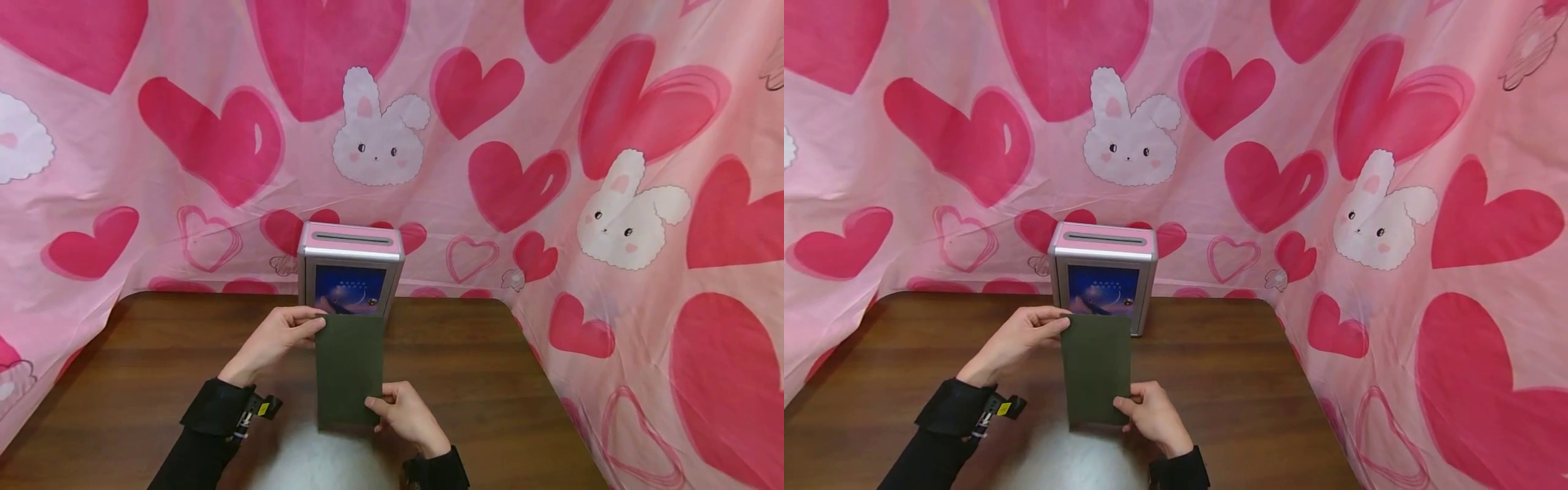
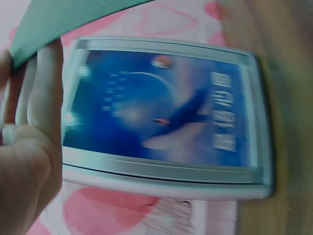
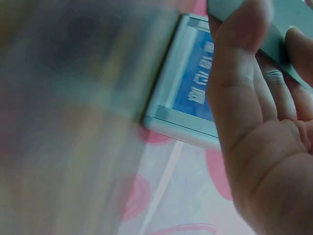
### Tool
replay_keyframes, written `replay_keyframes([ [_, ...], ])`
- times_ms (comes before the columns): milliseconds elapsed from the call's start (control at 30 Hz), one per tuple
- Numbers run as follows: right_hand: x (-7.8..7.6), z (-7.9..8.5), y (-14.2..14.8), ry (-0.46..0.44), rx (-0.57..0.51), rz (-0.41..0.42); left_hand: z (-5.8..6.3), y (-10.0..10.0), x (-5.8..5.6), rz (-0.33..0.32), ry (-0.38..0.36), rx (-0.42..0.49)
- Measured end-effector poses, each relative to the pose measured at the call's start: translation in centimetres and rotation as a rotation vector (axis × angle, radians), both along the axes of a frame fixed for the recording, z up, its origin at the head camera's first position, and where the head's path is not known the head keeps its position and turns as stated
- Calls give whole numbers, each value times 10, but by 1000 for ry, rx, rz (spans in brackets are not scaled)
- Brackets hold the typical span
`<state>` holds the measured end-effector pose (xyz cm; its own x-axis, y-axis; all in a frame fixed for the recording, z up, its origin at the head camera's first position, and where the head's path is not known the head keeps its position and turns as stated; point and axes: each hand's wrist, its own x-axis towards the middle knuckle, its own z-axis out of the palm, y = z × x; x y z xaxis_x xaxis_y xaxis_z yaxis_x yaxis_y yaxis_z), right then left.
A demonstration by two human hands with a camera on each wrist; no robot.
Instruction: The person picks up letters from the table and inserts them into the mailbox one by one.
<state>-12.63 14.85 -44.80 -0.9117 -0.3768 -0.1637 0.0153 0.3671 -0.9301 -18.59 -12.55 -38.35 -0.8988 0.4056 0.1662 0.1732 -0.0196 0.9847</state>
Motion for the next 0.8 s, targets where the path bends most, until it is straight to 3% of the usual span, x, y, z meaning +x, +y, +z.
replay_keyframes([
  [133,-12,17,2,164,64,15,18,-9,9,-155,97,78],
  [200,-18,28,3,279,124,14,26,-11,15,-270,167,96],
  [333,-28,51,2,484,183,-42,41,-12,24,-565,298,158],
  [433,-34,67,0,579,137,-87,50,-10,29,-698,364,161],
  [600,-38,95,-4,696,40,-111,61,-6,38,-730,430,77],
  [700,-40,116,-7,751,23,-86,71,-5,40,-704,460,34],
  [800,-49,135,-6,796,45,-22,88,-4,43,-663,501,-12],
])
